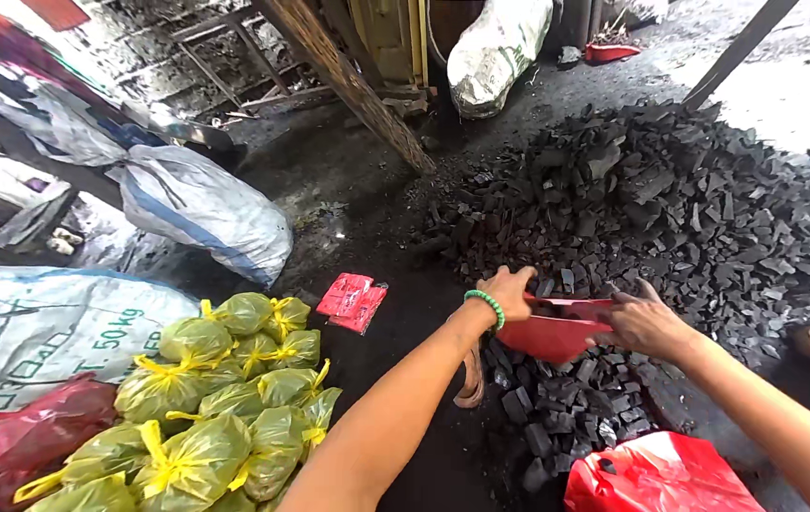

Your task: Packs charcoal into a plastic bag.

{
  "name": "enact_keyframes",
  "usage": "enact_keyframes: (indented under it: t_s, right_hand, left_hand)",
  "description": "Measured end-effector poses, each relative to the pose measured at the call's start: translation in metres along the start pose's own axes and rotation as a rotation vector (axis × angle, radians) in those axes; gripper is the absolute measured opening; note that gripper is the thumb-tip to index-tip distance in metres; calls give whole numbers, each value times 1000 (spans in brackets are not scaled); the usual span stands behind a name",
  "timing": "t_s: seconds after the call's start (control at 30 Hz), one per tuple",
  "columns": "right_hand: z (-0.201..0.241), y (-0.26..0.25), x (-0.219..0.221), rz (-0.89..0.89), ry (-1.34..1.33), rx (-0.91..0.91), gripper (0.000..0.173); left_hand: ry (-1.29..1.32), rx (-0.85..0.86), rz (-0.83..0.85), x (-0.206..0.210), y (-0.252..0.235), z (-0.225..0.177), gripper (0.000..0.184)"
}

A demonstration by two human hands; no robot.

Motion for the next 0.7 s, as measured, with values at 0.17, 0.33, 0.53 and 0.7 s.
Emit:
enact_keyframes:
  t_s: [0.17, 0.33, 0.53, 0.7]
  right_hand:
    - [28, 48, -24, -416, 182, -292, 29]
    - [84, 87, -90, -850, -4, -431, 8]
    - [91, 99, -174, -927, -181, -244, 24]
    - [47, 105, -178, -889, -172, 54, 39]
  left_hand:
    - [-462, -273, 173, 9, 17, -10, 35]
    - [-40, -54, 142, -35, 41, -22, 29]
    - [1143, 149, 153, -35, 70, -63, 41]
    - [1103, 339, 130, -27, 101, -68, 18]
Point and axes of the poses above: each hand's wrist, its own y-axis away from the middle knuckle, its own x-axis out of the palm, z = x × y, the point moved 3 cm from there along -y, towards the middle knuckle, and after that the axes turned 1 degree about x, right-handed, at the moved point
